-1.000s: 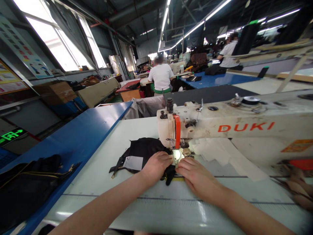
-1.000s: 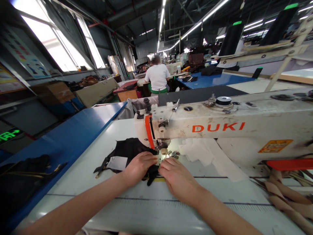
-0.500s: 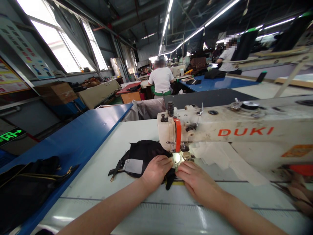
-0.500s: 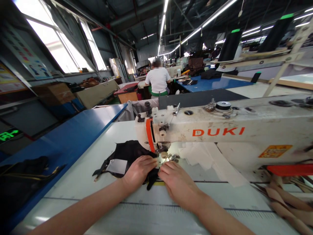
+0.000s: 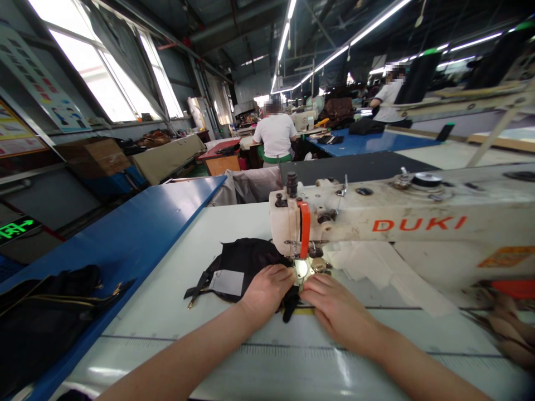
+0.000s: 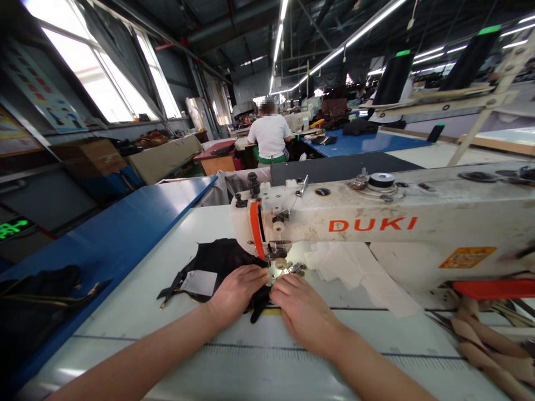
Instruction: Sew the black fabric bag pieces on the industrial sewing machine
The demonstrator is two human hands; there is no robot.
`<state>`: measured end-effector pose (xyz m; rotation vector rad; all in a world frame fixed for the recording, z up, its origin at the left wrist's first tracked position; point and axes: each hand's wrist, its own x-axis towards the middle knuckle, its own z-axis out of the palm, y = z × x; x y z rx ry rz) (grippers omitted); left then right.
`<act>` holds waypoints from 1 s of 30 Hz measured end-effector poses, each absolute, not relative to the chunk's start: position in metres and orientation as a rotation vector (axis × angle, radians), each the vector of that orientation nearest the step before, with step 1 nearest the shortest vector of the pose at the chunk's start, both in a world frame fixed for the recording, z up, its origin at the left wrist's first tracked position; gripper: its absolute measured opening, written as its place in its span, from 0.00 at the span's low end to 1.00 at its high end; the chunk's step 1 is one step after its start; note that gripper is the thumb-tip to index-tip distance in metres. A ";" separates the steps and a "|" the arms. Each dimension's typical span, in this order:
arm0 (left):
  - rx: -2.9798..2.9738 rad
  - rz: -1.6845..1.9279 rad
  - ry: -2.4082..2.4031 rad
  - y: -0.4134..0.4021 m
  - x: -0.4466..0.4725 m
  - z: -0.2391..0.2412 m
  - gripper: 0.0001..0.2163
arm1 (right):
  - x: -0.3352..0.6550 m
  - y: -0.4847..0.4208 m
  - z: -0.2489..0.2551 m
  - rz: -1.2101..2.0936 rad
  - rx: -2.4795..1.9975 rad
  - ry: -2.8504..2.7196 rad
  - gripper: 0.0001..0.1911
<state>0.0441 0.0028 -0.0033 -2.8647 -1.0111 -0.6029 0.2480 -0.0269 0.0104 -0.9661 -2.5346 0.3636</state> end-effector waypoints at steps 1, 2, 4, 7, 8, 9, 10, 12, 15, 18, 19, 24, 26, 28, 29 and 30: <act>-2.869 -0.596 -1.014 0.003 0.044 -0.003 0.10 | 0.248 -0.026 0.010 0.379 -0.971 -2.517 0.12; -2.873 -0.592 -1.016 0.003 0.044 -0.003 0.10 | 0.248 -0.025 0.009 0.383 -0.985 -2.492 0.12; -2.876 -0.587 -1.024 0.002 0.043 -0.003 0.10 | 0.247 -0.022 0.008 0.349 -1.038 -2.428 0.13; -2.881 -0.576 -1.050 0.000 0.043 -0.002 0.11 | 0.243 -0.017 0.007 0.223 -1.139 -2.386 0.15; -2.884 -0.570 -1.062 0.000 0.043 -0.002 0.12 | 0.242 -0.015 0.007 0.183 -1.164 -2.403 0.15; -2.888 -0.563 -1.074 -0.001 0.043 -0.002 0.12 | 0.240 -0.014 0.007 0.146 -1.184 -2.430 0.14; -2.893 -0.555 -1.087 -0.002 0.043 -0.001 0.13 | 0.239 -0.013 0.007 0.112 -1.199 -2.458 0.14; -2.902 -0.540 -1.110 -0.003 0.042 0.000 0.13 | 0.237 -0.012 0.008 0.057 -1.218 -2.507 0.13; -2.910 -0.537 -1.139 -0.003 0.042 -0.001 0.14 | 0.236 -0.012 0.007 0.013 -1.228 -2.548 0.13; -2.906 -0.537 -1.154 -0.003 0.042 -0.003 0.14 | 0.236 -0.012 0.006 -0.001 -1.230 -2.572 0.13; -2.904 -0.536 -1.157 -0.003 0.042 -0.003 0.14 | 0.236 -0.012 0.006 -0.006 -1.231 -2.578 0.13; -2.901 -0.532 -1.147 -0.002 0.041 -0.005 0.14 | 0.236 -0.011 0.006 -0.022 -1.234 -2.580 0.14; -2.898 -0.531 -1.139 -0.001 0.040 -0.006 0.15 | 0.235 -0.011 0.007 -0.022 -1.241 -2.572 0.13; -2.897 -0.532 -1.129 0.001 0.040 -0.007 0.15 | 0.235 -0.011 0.008 -0.017 -1.249 -2.563 0.13; -2.900 -0.533 -1.121 0.001 0.039 -0.007 0.15 | 0.235 -0.011 0.009 -0.014 -1.253 -2.559 0.12; -2.904 -0.534 -1.115 0.002 0.039 -0.007 0.15 | 0.235 -0.011 0.009 -0.009 -1.256 -2.556 0.12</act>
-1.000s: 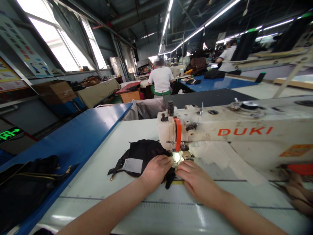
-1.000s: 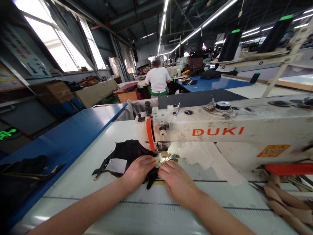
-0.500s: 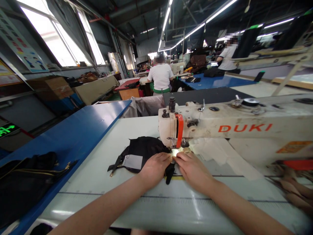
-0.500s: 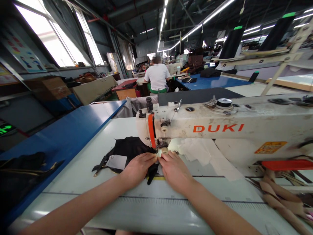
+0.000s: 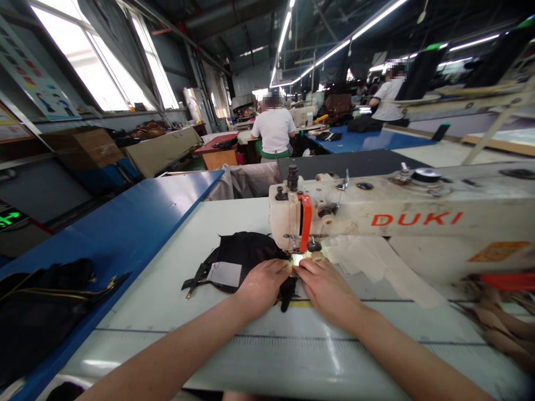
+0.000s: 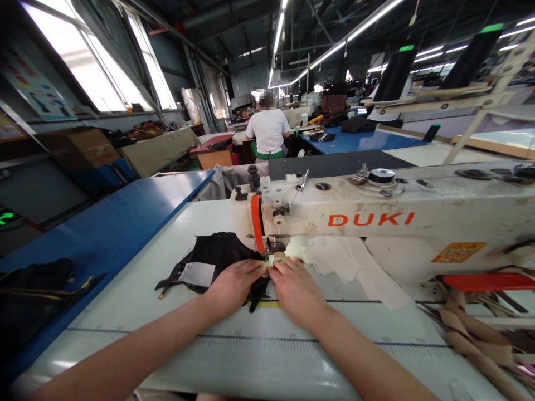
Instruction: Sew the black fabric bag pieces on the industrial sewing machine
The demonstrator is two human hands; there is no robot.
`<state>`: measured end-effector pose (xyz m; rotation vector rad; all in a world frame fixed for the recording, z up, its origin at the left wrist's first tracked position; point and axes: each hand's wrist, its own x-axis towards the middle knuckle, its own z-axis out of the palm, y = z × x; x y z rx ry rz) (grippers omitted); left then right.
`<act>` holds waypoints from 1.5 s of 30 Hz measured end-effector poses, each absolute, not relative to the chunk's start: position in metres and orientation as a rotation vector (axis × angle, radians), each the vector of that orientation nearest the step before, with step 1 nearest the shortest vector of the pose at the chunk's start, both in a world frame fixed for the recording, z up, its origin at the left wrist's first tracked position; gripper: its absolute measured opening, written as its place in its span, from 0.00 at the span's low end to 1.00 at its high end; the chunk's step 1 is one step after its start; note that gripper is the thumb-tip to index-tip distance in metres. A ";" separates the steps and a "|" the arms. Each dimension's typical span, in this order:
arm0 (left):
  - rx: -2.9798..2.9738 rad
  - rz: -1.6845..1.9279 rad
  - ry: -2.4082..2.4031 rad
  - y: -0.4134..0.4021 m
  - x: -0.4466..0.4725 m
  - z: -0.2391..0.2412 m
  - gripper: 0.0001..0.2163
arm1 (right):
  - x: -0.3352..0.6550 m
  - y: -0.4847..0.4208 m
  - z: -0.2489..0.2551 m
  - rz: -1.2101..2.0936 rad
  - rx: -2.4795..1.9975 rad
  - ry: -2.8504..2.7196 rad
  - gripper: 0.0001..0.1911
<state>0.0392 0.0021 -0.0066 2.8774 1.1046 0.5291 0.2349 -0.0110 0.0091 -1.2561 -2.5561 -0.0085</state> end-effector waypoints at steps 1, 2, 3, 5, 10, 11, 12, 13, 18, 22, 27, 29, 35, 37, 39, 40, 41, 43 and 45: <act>2.878 0.527 1.100 0.003 0.039 -0.006 0.16 | 0.235 -0.011 0.009 -0.001 -1.257 -2.552 0.12; 2.877 0.526 1.098 0.003 0.039 -0.006 0.16 | 0.235 -0.012 0.009 0.008 -1.254 -2.547 0.12; 2.876 0.525 1.098 0.003 0.039 -0.005 0.16 | 0.236 -0.012 0.009 0.018 -1.247 -2.540 0.13; 2.874 0.526 1.103 0.004 0.039 -0.004 0.15 | 0.239 -0.014 0.007 0.044 -1.221 -2.511 0.13; 2.803 0.618 1.102 0.005 0.040 -0.003 0.14 | 0.248 -0.019 0.003 0.142 -1.125 -2.416 0.14; 2.764 0.653 1.106 0.006 0.040 -0.002 0.14 | 0.249 -0.020 0.002 0.163 -1.111 -2.415 0.14; 2.716 0.692 1.113 0.006 0.040 -0.002 0.14 | 0.250 -0.020 0.002 0.182 -1.099 -2.419 0.14; 2.664 0.725 1.121 0.006 0.041 -0.002 0.14 | 0.250 -0.020 0.002 0.197 -1.091 -2.425 0.15; 2.452 0.792 1.217 0.007 0.043 0.001 0.13 | 0.246 -0.016 0.005 0.218 -1.091 -2.475 0.15; 2.364 0.758 1.358 0.008 0.046 0.003 0.12 | 0.244 -0.015 0.008 0.186 -1.100 -2.509 0.16; 2.284 0.726 1.441 0.007 0.050 0.009 0.09 | 0.245 -0.015 0.011 0.172 -1.091 -2.540 0.16; 2.260 0.725 1.464 0.006 0.052 0.010 0.07 | 0.244 -0.015 0.013 0.175 -1.090 -2.544 0.17; 2.257 0.847 1.461 0.008 0.057 0.000 0.10 | 0.243 -0.014 0.018 0.159 -1.067 -2.576 0.14; 2.277 0.885 1.447 0.009 0.058 -0.004 0.12 | 0.243 -0.014 0.018 0.134 -1.047 -2.594 0.13; 2.298 0.906 1.428 0.009 0.058 -0.007 0.12 | 0.243 -0.013 0.016 0.114 -1.037 -2.613 0.13; 2.317 0.906 1.408 0.009 0.057 -0.007 0.11 | 0.244 -0.013 0.015 0.108 -1.035 -2.619 0.13; 2.344 0.903 1.379 0.008 0.056 -0.007 0.11 | 0.244 -0.013 0.013 0.107 -1.032 -2.623 0.13; 2.435 0.886 1.292 0.007 0.052 -0.006 0.09 | 0.244 -0.013 0.010 0.104 -1.020 -2.620 0.14; 2.574 0.844 1.185 0.006 0.046 -0.003 0.09 | 0.245 -0.013 0.008 0.096 -1.013 -2.608 0.14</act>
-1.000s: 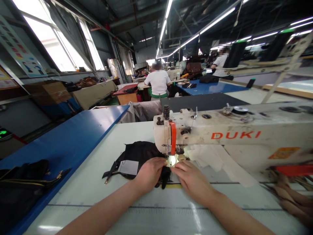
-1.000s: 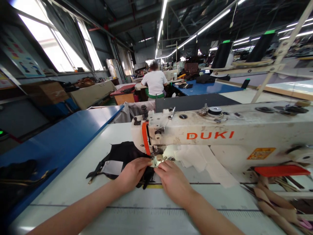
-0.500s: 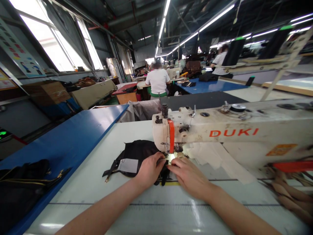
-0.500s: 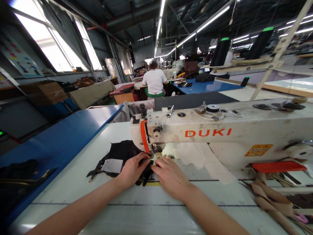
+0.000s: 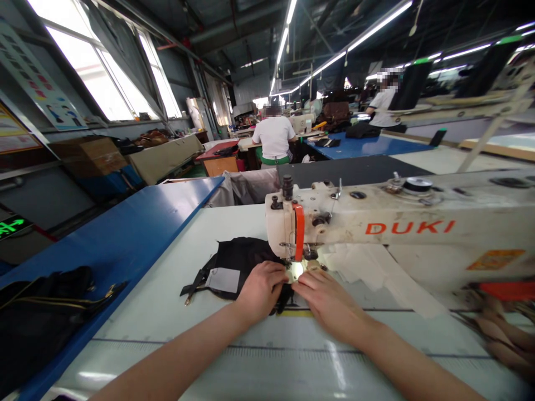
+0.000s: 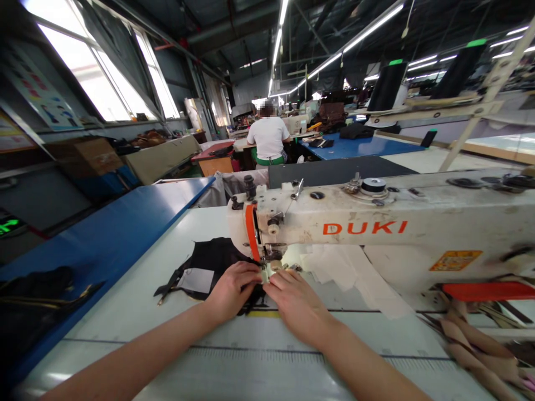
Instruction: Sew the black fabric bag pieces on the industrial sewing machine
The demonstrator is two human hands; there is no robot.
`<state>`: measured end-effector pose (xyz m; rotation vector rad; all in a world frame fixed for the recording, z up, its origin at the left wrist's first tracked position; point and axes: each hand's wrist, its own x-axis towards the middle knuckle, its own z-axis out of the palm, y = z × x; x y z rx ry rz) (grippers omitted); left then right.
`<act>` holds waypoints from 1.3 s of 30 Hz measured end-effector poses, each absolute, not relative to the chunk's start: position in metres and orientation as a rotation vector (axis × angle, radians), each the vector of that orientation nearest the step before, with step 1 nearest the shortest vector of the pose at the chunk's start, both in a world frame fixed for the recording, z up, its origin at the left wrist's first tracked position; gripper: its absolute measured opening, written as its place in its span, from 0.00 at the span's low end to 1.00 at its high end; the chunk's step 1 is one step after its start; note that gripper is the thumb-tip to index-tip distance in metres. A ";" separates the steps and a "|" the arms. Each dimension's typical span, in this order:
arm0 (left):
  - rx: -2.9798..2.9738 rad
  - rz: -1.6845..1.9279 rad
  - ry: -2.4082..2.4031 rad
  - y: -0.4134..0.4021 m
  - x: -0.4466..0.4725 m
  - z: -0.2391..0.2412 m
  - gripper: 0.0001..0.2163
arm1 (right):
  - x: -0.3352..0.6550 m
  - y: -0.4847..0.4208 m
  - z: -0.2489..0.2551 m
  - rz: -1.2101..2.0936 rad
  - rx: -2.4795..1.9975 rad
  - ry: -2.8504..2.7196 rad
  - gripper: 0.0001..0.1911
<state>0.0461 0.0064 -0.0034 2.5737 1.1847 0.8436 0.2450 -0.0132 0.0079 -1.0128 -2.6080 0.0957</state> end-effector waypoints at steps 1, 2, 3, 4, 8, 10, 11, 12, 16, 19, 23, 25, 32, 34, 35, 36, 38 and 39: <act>2.650 0.814 1.129 0.007 0.043 -0.002 0.09 | 0.245 -0.013 0.007 0.097 -1.015 -2.605 0.14; 2.724 0.781 1.073 0.007 0.041 0.000 0.09 | 0.246 -0.014 0.007 0.103 -1.020 -2.602 0.15; 2.792 0.746 1.022 0.008 0.038 0.002 0.09 | 0.246 -0.014 0.006 0.113 -1.024 -2.602 0.15; 2.849 0.714 0.976 0.009 0.036 0.004 0.09 | 0.246 -0.014 0.006 0.125 -1.026 -2.606 0.16; 2.989 0.611 0.841 0.013 0.032 0.007 0.10 | 0.247 -0.015 0.007 0.166 -1.039 -2.618 0.15; 2.997 0.603 0.791 0.015 0.032 0.006 0.10 | 0.247 -0.014 0.006 0.172 -1.052 -2.615 0.15; 2.984 0.610 0.773 0.015 0.031 0.006 0.10 | 0.247 -0.014 0.006 0.175 -1.056 -2.613 0.15; 2.963 0.618 0.764 0.016 0.031 0.006 0.11 | 0.247 -0.014 0.006 0.177 -1.059 -2.613 0.15; 2.849 0.634 0.806 0.017 0.029 0.006 0.11 | 0.246 -0.014 0.005 0.189 -1.068 -2.614 0.16; 2.802 0.629 0.844 0.017 0.029 0.007 0.12 | 0.246 -0.014 0.004 0.201 -1.066 -2.614 0.16; 2.800 0.596 0.854 0.016 0.029 0.007 0.12 | 0.247 -0.015 0.004 0.214 -1.077 -2.614 0.16; 2.809 0.596 0.851 0.016 0.029 0.007 0.12 | 0.247 -0.015 0.004 0.212 -1.080 -2.614 0.16; 2.838 0.620 0.848 0.015 0.028 0.008 0.12 | 0.246 -0.016 0.008 0.214 -1.084 -2.616 0.16; 2.846 0.618 0.849 0.016 0.027 0.007 0.12 | 0.245 -0.015 0.010 0.206 -1.096 -2.616 0.17; 2.848 0.617 0.849 0.017 0.027 0.007 0.12 | 0.245 -0.015 0.010 0.200 -1.106 -2.615 0.17; 2.848 0.616 0.850 0.018 0.027 0.007 0.12 | 0.245 -0.014 0.010 0.193 -1.117 -2.615 0.17; 2.842 0.623 0.851 0.023 0.026 0.005 0.13 | 0.244 -0.012 0.009 0.166 -1.146 -2.614 0.17; 2.837 0.629 0.849 0.025 0.026 0.004 0.13 | 0.243 -0.011 0.009 0.148 -1.165 -2.615 0.17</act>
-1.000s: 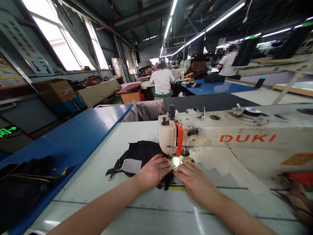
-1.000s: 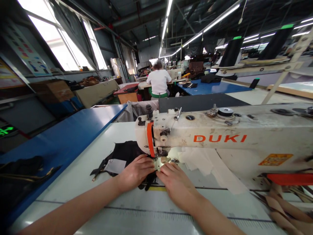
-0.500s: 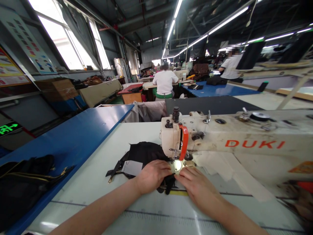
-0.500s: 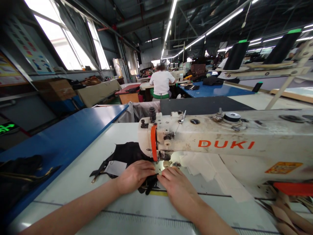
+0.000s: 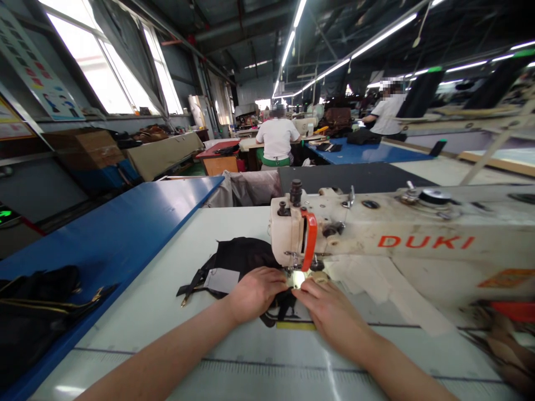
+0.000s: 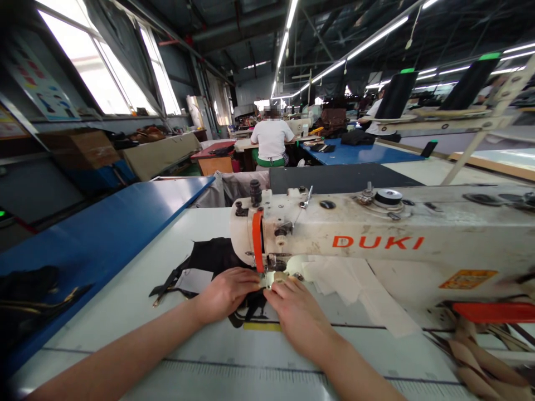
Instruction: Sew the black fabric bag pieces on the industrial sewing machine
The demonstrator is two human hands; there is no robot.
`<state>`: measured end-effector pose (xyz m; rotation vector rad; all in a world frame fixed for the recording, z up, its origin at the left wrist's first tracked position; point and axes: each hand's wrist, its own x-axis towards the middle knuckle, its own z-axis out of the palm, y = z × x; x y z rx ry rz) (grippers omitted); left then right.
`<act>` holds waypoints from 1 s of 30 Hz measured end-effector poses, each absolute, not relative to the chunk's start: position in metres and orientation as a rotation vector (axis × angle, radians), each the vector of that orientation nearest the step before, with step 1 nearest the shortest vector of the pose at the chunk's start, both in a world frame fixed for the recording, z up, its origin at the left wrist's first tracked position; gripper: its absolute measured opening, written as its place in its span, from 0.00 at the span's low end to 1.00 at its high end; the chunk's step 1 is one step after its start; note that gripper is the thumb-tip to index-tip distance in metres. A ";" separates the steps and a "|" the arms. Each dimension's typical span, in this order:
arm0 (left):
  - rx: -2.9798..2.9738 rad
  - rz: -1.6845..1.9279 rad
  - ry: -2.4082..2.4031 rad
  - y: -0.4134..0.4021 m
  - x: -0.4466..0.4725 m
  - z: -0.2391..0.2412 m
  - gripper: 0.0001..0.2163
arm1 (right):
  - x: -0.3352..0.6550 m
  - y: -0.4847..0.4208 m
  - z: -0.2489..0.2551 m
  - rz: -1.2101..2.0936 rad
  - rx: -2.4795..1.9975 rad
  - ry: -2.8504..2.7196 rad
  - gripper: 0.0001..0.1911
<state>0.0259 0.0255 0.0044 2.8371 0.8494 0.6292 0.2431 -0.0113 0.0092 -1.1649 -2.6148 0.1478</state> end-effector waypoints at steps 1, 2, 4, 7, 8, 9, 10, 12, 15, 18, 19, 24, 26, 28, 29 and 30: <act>2.833 0.636 0.845 0.029 0.026 0.003 0.13 | 0.242 -0.010 0.009 0.130 -1.185 -2.615 0.18; 2.828 0.646 0.841 0.032 0.025 0.002 0.13 | 0.241 -0.009 0.009 0.112 -1.206 -2.614 0.18; 2.821 0.669 0.833 0.038 0.024 0.000 0.13 | 0.239 -0.007 0.010 0.092 -1.243 -2.607 0.19; 2.814 0.703 0.834 0.046 0.023 -0.002 0.13 | 0.238 -0.007 0.010 0.093 -1.281 -2.579 0.18; 2.815 0.707 0.838 0.048 0.023 -0.002 0.13 | 0.238 -0.007 0.010 0.096 -1.288 -2.569 0.17; 2.816 0.707 0.841 0.049 0.023 -0.002 0.13 | 0.239 -0.008 0.009 0.099 -1.288 -2.560 0.17; 2.817 0.708 0.848 0.050 0.024 -0.002 0.13 | 0.239 -0.008 0.008 0.099 -1.283 -2.553 0.17; 2.815 0.708 0.860 0.050 0.024 -0.002 0.13 | 0.241 -0.010 0.005 0.096 -1.267 -2.541 0.17; 2.806 0.722 0.867 0.050 0.024 -0.002 0.13 | 0.244 -0.011 0.002 0.097 -1.245 -2.504 0.16; 2.795 0.742 0.875 0.049 0.024 -0.003 0.12 | 0.245 -0.011 0.000 0.096 -1.212 -2.464 0.15; 2.792 0.746 0.878 0.049 0.025 -0.004 0.12 | 0.245 -0.011 0.000 0.094 -1.203 -2.456 0.15; 2.791 0.746 0.891 0.052 0.027 -0.004 0.11 | 0.246 -0.011 -0.002 0.058 -1.170 -2.445 0.15; 2.787 0.752 0.907 0.050 0.025 -0.004 0.12 | 0.248 -0.011 -0.002 0.046 -1.157 -2.438 0.15; 2.778 0.754 0.903 0.041 0.020 -0.003 0.12 | 0.250 -0.011 -0.002 0.045 -1.135 -2.426 0.16; 2.770 0.751 0.890 0.033 0.016 -0.002 0.12 | 0.251 -0.011 -0.002 0.046 -1.117 -2.421 0.16; 2.760 0.745 0.875 0.023 0.012 0.000 0.12 | 0.251 -0.011 -0.001 0.049 -1.093 -2.420 0.16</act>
